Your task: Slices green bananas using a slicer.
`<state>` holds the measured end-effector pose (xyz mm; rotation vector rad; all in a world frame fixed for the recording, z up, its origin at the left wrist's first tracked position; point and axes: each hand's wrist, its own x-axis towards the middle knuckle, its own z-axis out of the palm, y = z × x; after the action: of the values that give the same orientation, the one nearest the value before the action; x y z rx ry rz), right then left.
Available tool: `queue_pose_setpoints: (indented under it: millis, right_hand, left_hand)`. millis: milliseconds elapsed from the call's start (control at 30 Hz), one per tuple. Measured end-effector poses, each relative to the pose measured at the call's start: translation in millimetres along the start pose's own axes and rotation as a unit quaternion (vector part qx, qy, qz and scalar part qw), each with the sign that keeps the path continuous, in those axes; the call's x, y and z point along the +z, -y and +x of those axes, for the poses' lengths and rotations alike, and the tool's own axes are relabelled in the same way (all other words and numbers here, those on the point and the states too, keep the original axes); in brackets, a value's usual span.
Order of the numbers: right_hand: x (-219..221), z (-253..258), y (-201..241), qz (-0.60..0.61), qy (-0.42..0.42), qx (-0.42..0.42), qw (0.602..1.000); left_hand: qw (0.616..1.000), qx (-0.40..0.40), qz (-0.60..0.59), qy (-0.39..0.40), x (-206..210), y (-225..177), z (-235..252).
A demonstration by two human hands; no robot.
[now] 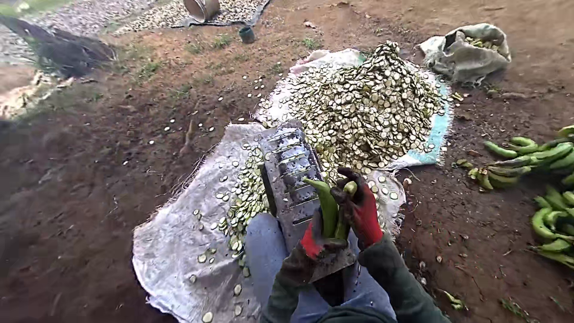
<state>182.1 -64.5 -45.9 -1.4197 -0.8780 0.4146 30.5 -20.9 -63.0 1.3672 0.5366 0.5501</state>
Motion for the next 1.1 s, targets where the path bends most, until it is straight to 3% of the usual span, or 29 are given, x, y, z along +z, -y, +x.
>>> queue_pose_setpoints:
  millis: [67, 167, 267, 433, 533, 600, 700, 767, 833, 867, 900, 933, 1000, 1100]
  right_hand:
    - [27, 3, -8, -0.044, 0.047, -0.012, 0.998]
    - [38, 7, -8, -0.001, 0.185, 0.096, 0.978]
    - [45, 14, -13, 0.059, 0.274, 0.149, 0.948]
    - [55, 13, -25, 0.038, 0.272, 0.168, 0.947]
    - [64, 2, -27, -0.046, 0.288, 0.093, 0.952]
    - [71, -7, -34, -0.060, 0.243, 0.029, 0.968]
    - [82, -15, -51, 0.040, 0.124, 0.015, 0.991]
    - [76, -22, -53, 0.092, 0.086, 0.025, 0.992]
    - [56, -36, -55, 0.126, 0.061, 0.012, 0.990]
    - [42, -43, -57, 0.133, 0.046, 0.005, 0.990]
    - [28, -46, -60, 0.129, 0.027, -0.003, 0.991]
    - [20, -44, -64, 0.113, 0.005, -0.010, 0.994]
    - [27, -16, -69, 0.066, -0.030, -0.040, 0.997]
    - [83, 86, -79, -0.072, -0.043, -0.118, 0.989]
  left_hand:
    - [0.996, -0.005, 0.079, -0.029, -15, 0, -4]
    - [0.972, -0.020, 0.226, -0.061, -40, 12, -6]
    - [0.958, -0.012, 0.276, -0.073, -54, 27, -5]
    - [0.914, -0.051, 0.381, -0.130, -51, 44, 13]
    - [0.915, -0.064, 0.338, -0.212, -35, 49, 23]
    - [0.916, -0.060, 0.311, -0.247, -28, 47, 23]
    - [0.871, -0.125, 0.458, -0.126, -30, 37, 22]
    - [0.831, -0.173, 0.528, -0.031, -30, 24, 22]
    - [0.816, -0.200, 0.541, 0.041, -34, 10, 9]
    - [0.835, -0.172, 0.522, 0.015, -42, 9, -8]
    - [0.869, -0.085, 0.479, -0.086, -56, 19, -30]
    - [0.872, 0.036, 0.435, -0.222, -73, 41, -46]
    - [0.817, 0.155, 0.380, -0.404, -113, 71, -61]
    - [0.774, 0.162, 0.324, -0.520, -156, 86, -79]
